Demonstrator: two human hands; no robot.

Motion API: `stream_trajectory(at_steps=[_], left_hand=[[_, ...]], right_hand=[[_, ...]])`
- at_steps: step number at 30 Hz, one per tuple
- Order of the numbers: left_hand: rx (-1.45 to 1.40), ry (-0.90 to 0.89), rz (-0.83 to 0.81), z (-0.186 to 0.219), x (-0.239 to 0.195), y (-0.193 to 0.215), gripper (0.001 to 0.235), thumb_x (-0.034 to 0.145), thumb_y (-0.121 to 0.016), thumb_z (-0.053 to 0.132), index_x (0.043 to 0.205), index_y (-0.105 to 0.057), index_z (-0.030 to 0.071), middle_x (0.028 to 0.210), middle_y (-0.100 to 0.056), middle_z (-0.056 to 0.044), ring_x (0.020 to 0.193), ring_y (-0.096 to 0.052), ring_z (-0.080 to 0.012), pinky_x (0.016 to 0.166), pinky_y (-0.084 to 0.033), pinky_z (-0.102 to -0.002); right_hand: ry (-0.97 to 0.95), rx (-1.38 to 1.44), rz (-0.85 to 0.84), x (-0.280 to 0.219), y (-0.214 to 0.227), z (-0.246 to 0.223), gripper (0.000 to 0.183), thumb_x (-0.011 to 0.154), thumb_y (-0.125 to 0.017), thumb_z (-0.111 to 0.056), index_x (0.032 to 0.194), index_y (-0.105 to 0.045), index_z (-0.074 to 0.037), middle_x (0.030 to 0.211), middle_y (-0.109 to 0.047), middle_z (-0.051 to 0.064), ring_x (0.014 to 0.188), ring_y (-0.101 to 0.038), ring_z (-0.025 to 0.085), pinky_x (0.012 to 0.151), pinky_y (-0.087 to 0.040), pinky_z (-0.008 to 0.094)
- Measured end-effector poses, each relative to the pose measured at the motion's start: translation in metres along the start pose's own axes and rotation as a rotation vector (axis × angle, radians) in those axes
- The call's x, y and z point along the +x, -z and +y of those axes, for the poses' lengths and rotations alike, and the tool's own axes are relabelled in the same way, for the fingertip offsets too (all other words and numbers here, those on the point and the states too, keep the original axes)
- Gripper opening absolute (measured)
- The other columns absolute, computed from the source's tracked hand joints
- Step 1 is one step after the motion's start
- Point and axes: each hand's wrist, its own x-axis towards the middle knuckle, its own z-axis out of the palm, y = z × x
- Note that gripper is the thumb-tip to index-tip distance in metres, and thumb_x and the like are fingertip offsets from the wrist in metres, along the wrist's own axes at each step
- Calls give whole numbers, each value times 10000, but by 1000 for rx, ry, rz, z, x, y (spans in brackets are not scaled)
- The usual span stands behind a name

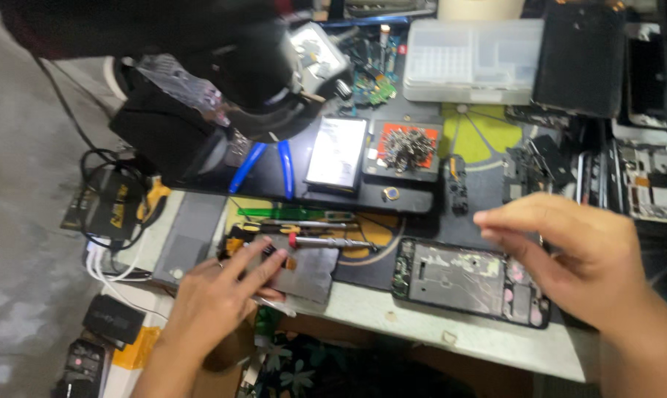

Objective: The person uses a metal prying tool to carefully separate the back cover from a smartphone. They then remove the battery and disconnect internal ribbon cables, placing the components on the workbench.

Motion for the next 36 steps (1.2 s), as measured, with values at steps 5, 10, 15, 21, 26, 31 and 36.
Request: stream_trajectory(at_steps=[5, 10, 15, 21, 26, 31, 36], left_hand=[[-11, 76, -116, 8, 6, 12, 869, 593, -779, 76, 1413, -615, 314, 1434, -591, 18, 675, -689, -251, 654, -583, -387], [35, 89, -174, 17, 11, 18, 852, 635, -780, 81, 1427, -598, 341, 1509, -553, 47, 638, -682, -245, 617, -584, -377], [103, 202, -303, 29, 15, 26, 822, 734, -723, 32, 1487, -558, 316, 1602, -481, 38, 675, -712, -216, 536, -573, -372], [-85, -45, 108, 55, 15, 41, 565, 715, -726, 79, 1273, -698, 167, 1265, -684, -37, 646, -671, -237, 580, -551, -382], [-685, -159, 481, 84, 38, 45, 400, 986, -548, 420, 1100, -721, 78, 1064, -687, -39, 818, -733, -187, 676, -536, -277], [-1246, -204, 693, 101, 79, 25, 659, 1111, -367, 604, 978, -716, 61, 986, -579, -103, 825, -562, -227, 767, -465, -318], [-1158, -168, 613, 98, 111, 0, 594, 1083, -459, 528, 906, -737, 34, 709, -554, -28, 606, -489, -136, 562, -334, -255]], right_hand=[[-43, 46, 71, 0, 5, -2, 191, 892, -757, -3, 1075, -740, -54, 936, -750, 61, 793, -706, 104, 697, -536, 220], [-83, -11, -76, 3, 8, 0, 206, 828, -764, -39, 1032, -755, -64, 868, -758, 48, 739, -703, 122, 631, -556, 249], [-132, -97, -338, 11, 4, -1, 137, 792, -725, -70, 928, -733, -54, 820, -721, 53, 708, -723, 209, 610, -572, 320], [-266, -189, -413, 12, 2, -1, 196, 801, -749, -178, 982, -751, -102, 848, -731, 30, 704, -727, 228, 609, -574, 338], [-217, -361, -602, 1, -14, 8, 767, 663, -842, -557, 1315, -662, -198, 1134, -662, 9, 1019, -649, 228, 800, -560, 362], [55, -488, -626, -12, -32, 9, 1127, 556, -819, -677, 1454, -518, -65, 1212, -572, 101, 1136, -541, 306, 914, -483, 437], [-256, -569, -675, -6, -24, -3, 1035, 625, -832, -657, 1445, -496, -122, 1110, -563, 73, 1108, -593, 271, 912, -520, 395]])
